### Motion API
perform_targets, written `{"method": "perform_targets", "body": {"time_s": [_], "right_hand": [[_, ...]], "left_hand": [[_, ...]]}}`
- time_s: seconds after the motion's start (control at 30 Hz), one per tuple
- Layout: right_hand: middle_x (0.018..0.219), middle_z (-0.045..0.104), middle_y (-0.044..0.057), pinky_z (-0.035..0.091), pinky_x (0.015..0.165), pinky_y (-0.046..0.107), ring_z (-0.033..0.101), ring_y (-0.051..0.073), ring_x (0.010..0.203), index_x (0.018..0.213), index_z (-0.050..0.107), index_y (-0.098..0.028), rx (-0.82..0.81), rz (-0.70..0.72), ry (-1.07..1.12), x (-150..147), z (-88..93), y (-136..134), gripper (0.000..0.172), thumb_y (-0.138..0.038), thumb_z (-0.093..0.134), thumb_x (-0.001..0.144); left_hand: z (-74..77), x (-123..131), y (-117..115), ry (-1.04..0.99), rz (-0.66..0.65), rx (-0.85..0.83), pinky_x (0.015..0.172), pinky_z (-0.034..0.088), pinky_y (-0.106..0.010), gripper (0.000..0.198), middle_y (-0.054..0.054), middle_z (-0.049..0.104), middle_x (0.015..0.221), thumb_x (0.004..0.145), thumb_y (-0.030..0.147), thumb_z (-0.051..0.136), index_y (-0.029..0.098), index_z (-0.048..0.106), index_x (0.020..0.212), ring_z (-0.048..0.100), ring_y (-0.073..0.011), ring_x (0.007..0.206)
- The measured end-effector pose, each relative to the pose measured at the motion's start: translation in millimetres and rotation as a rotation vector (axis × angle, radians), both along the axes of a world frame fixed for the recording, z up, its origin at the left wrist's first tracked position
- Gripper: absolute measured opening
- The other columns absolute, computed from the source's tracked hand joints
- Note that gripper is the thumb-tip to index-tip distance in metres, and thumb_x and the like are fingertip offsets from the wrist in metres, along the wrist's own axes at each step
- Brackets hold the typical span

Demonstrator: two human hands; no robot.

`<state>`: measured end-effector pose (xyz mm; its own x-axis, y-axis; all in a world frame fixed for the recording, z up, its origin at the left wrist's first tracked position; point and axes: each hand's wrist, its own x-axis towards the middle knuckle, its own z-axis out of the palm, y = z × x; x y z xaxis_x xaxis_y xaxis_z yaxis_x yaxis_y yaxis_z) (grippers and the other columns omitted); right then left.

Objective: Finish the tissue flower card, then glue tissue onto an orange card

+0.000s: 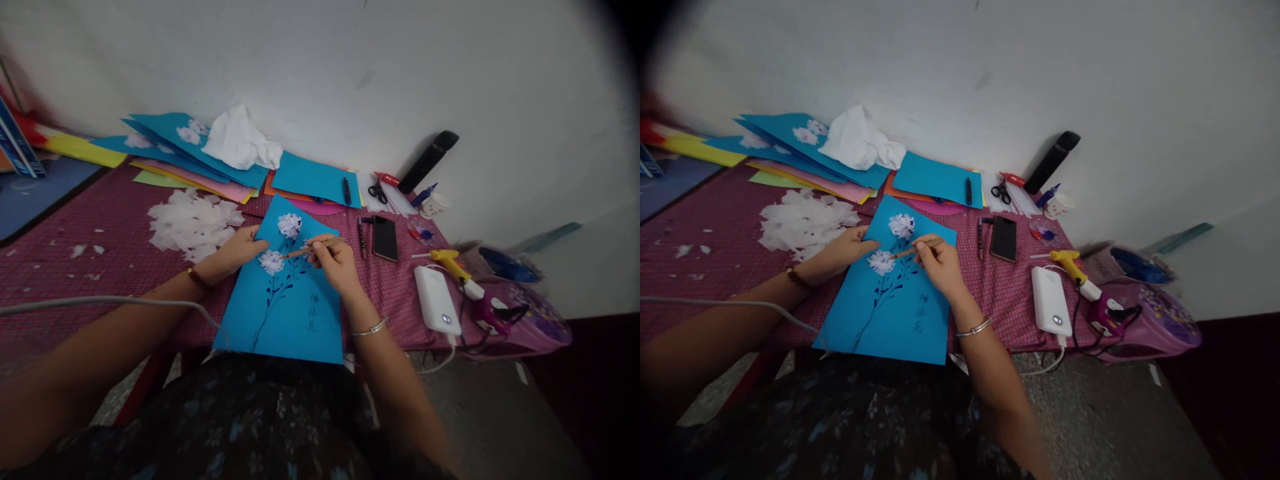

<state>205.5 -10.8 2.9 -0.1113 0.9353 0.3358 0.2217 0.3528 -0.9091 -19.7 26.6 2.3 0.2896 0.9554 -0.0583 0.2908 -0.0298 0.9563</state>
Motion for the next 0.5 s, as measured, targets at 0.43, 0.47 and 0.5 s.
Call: {"method": "perform_targets", "body": {"time_s": [0.43, 0.47, 0.5], "right_hand": [[0.066, 0.066, 0.002, 0.049, 0.052, 0.029, 0.059, 0.015, 0.054, 0.088, 0.069, -0.021, 0.015, 0.003, -0.036, 0.9, -1.1, -2.0, 0.051, -0.07, 0.053, 0.089], [0.067, 0.066, 0.002, 0.049, 0.053, 0.029, 0.059, 0.015, 0.054, 0.088, 0.069, -0.022, 0.013, 0.004, -0.04, 0.9, -1.1, -1.8, 0.051, -0.07, 0.053, 0.089], [0.067, 0.066, 0.002, 0.05, 0.053, 0.029, 0.059, 0.015, 0.055, 0.088, 0.069, -0.022, 0.012, 0.001, -0.04, 1.0, -1.3, -1.5, 0.052, -0.071, 0.053, 0.089]], "left_hand": [[-3.7, -0.9, 3.4, -0.001, 0.008, 0.008, 0.045, 0.035, -0.023, 0.017, 0.003, 0.049, 0.061, 0.067, 0.032, 0.062, 0.02, 0.049, 0.07, 0.044, -0.011, 0.051], [-3.3, -1.0, 3.5, 0.002, 0.011, 0.009, 0.045, 0.034, -0.022, 0.018, 0.004, 0.049, 0.061, 0.067, 0.031, 0.062, 0.02, 0.049, 0.07, 0.043, -0.0106, 0.051], [-2.9, -1.0, 3.5, 0.004, 0.015, 0.008, 0.045, 0.034, -0.022, 0.018, 0.004, 0.048, 0.06, 0.067, 0.031, 0.062, 0.02, 0.048, 0.069, 0.042, -0.0103, 0.05]]}}
